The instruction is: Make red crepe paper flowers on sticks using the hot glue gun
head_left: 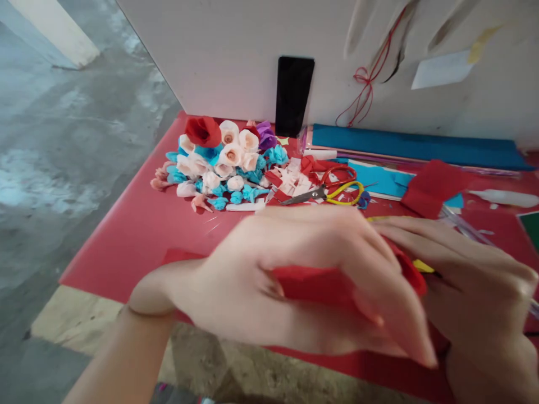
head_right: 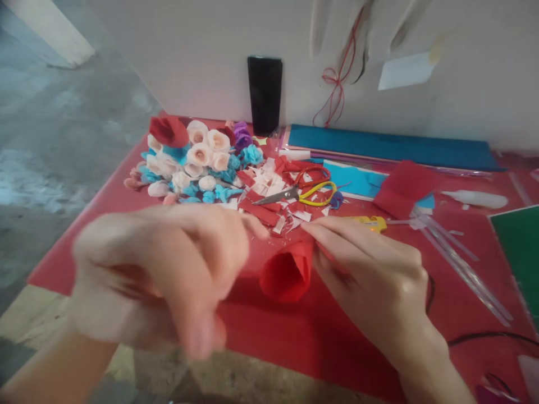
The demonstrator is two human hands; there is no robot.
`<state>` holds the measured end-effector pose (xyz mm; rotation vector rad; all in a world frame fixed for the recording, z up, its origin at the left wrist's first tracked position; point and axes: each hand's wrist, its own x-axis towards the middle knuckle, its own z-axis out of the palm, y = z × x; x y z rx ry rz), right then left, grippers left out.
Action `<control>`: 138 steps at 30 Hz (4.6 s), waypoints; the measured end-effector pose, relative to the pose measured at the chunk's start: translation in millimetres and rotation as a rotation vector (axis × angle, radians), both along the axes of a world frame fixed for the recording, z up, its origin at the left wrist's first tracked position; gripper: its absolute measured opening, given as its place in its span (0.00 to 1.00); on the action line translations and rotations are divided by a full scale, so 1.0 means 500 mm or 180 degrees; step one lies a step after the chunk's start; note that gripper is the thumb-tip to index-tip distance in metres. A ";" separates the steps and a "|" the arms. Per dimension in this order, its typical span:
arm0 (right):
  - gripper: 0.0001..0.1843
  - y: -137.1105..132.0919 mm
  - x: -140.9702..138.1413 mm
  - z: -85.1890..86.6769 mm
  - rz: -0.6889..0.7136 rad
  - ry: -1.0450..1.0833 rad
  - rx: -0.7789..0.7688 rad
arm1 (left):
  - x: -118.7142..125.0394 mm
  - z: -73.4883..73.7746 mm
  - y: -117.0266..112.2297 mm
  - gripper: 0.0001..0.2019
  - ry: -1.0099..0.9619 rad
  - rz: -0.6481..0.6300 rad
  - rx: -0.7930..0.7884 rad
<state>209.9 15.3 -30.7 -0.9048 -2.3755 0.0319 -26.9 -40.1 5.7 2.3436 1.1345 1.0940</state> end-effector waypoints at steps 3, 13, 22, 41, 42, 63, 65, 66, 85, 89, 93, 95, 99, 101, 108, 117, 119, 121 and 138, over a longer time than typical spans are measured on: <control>0.09 0.003 -0.002 0.005 -0.0009 -0.0074 0.0121 | -0.018 0.002 0.010 0.02 -0.0810 -0.0417 -0.0357; 0.11 0.013 0.006 -0.012 0.0162 -0.0408 -0.0093 | -0.096 -0.253 -0.051 0.10 0.1515 -0.0030 -0.0348; 0.12 0.009 0.006 -0.015 0.0242 -0.0430 -0.0099 | -0.102 -0.297 -0.076 0.11 0.1575 0.0159 -0.0411; 0.11 0.012 0.010 -0.024 0.0220 -0.0414 -0.0059 | -0.090 -0.295 -0.067 0.10 0.1212 0.0299 -0.0864; 0.11 0.013 0.010 -0.024 0.0215 -0.0415 -0.0055 | -0.090 -0.294 -0.066 0.08 0.1215 0.0288 -0.0887; 0.11 0.010 0.013 -0.027 0.0076 -0.0433 -0.0104 | -0.096 -0.294 -0.076 0.07 0.1338 0.0181 -0.0460; 0.11 0.011 0.013 -0.028 0.0079 -0.0424 -0.0096 | -0.097 -0.293 -0.076 0.07 0.1348 0.0187 -0.0407; 0.12 0.011 0.013 -0.028 0.0082 -0.0429 -0.0092 | -0.097 -0.294 -0.076 0.07 0.1355 0.0198 -0.0380; 0.10 0.012 0.010 -0.032 0.0063 -0.0453 -0.0119 | -0.115 -0.304 -0.091 0.11 0.1461 0.0252 0.0348; 0.10 0.012 0.012 -0.035 0.0075 -0.0464 -0.0116 | -0.114 -0.304 -0.093 0.12 0.1391 0.0307 0.0439; 0.11 0.013 0.010 -0.033 0.0055 -0.0488 -0.0113 | -0.114 -0.308 -0.093 0.10 0.1292 0.0331 0.0556; 0.11 0.013 0.010 -0.032 0.0064 -0.0541 -0.0109 | -0.114 -0.311 -0.093 0.09 0.1230 0.0360 0.0620; 0.11 0.012 0.012 -0.031 0.0066 -0.0563 -0.0129 | -0.113 -0.314 -0.093 0.08 0.1185 0.0368 0.0675; 0.11 0.012 0.014 -0.031 0.0050 -0.0564 -0.0117 | -0.113 -0.314 -0.093 0.07 0.1185 0.0344 0.0680; 0.09 0.013 0.017 -0.032 0.0032 -0.0682 -0.0092 | -0.124 -0.324 -0.100 0.09 0.1319 0.0334 0.0634; 0.09 0.015 0.013 -0.035 0.0039 -0.0682 -0.0087 | -0.125 -0.318 -0.101 0.11 0.1480 0.0344 0.0627; 0.09 0.014 0.014 -0.036 0.0007 -0.0674 -0.0102 | -0.122 -0.315 -0.099 0.11 0.1460 0.0373 0.0647; 0.09 0.013 0.014 -0.037 0.0007 -0.0672 -0.0107 | -0.120 -0.316 -0.096 0.12 0.1456 0.0410 0.0618; 0.10 0.014 0.011 -0.040 0.0016 -0.0644 -0.0057 | -0.109 -0.314 -0.082 0.14 0.1690 0.0229 0.0080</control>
